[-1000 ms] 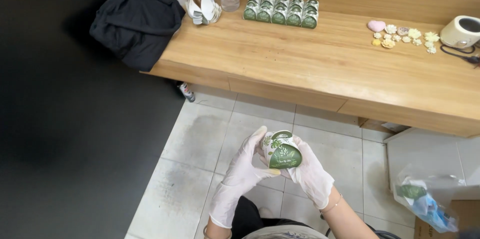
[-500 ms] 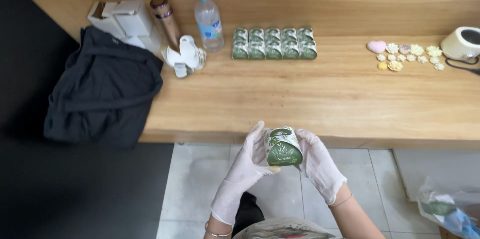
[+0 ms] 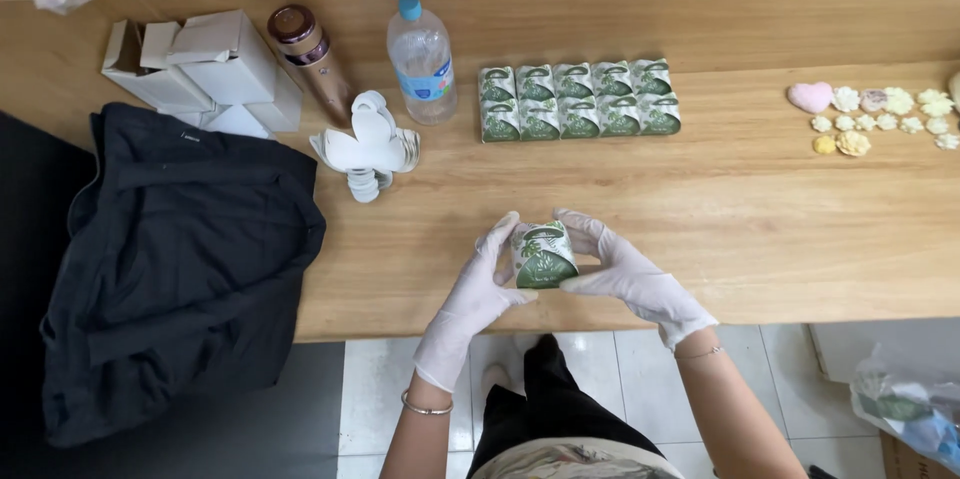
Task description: Move packaged candle products from a display shelf to a workbench area.
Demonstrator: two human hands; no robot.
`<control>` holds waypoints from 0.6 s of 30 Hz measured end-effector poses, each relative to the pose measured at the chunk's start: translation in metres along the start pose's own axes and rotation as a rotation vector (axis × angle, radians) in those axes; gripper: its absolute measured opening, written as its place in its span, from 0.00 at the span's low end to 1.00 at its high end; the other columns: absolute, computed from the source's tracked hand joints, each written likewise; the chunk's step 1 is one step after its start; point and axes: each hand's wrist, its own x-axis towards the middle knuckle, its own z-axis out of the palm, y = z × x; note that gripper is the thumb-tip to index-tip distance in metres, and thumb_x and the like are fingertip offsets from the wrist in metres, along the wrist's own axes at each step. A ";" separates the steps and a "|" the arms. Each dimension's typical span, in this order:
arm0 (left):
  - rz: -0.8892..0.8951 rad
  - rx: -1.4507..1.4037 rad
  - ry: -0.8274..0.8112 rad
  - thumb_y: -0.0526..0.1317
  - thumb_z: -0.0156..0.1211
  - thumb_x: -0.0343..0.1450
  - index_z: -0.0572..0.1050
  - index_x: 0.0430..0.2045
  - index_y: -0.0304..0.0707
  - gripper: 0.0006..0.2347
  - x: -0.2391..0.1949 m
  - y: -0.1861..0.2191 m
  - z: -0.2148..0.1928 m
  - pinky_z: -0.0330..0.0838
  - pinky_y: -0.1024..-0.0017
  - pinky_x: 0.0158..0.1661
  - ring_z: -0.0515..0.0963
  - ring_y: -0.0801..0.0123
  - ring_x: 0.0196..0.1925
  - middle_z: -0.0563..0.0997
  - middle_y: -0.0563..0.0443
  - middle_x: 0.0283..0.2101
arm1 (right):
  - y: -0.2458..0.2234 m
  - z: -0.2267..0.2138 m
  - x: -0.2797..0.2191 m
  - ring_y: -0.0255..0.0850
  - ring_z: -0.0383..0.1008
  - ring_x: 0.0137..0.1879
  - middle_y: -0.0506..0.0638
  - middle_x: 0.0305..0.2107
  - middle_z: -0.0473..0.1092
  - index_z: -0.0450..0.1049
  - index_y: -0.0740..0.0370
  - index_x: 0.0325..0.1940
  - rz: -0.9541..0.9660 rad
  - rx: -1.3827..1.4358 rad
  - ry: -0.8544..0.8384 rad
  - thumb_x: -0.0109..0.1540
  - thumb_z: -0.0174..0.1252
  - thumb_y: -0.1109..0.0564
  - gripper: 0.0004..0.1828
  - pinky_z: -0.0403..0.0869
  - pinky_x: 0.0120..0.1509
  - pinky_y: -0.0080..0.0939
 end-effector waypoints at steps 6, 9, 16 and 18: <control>0.126 0.239 0.078 0.21 0.75 0.53 0.55 0.70 0.44 0.49 0.086 -0.066 -0.032 0.63 0.67 0.67 0.61 0.61 0.73 0.59 0.48 0.72 | 0.014 -0.021 0.090 0.42 0.64 0.71 0.50 0.65 0.66 0.59 0.57 0.74 0.051 0.009 0.081 0.51 0.65 0.71 0.48 0.68 0.71 0.45; 0.242 0.320 0.128 0.21 0.74 0.55 0.54 0.72 0.43 0.48 0.122 -0.090 -0.049 0.62 0.68 0.68 0.67 0.59 0.70 0.68 0.45 0.68 | 0.033 -0.034 0.138 0.41 0.63 0.74 0.52 0.65 0.67 0.59 0.58 0.73 0.052 -0.152 0.115 0.51 0.65 0.73 0.47 0.65 0.74 0.40; 0.077 0.555 0.290 0.23 0.67 0.60 0.50 0.73 0.42 0.44 0.205 -0.161 -0.075 0.75 0.66 0.54 0.79 0.56 0.55 0.76 0.40 0.58 | 0.094 -0.063 0.229 0.38 0.59 0.75 0.44 0.70 0.59 0.58 0.57 0.74 0.028 -0.173 0.189 0.50 0.64 0.74 0.49 0.74 0.65 0.38; 0.002 0.623 0.334 0.25 0.69 0.62 0.51 0.73 0.43 0.43 0.216 -0.175 -0.076 0.76 0.64 0.52 0.81 0.54 0.53 0.77 0.37 0.56 | 0.117 -0.072 0.246 0.38 0.60 0.74 0.43 0.70 0.58 0.58 0.57 0.74 0.009 -0.205 0.194 0.49 0.66 0.74 0.50 0.74 0.64 0.37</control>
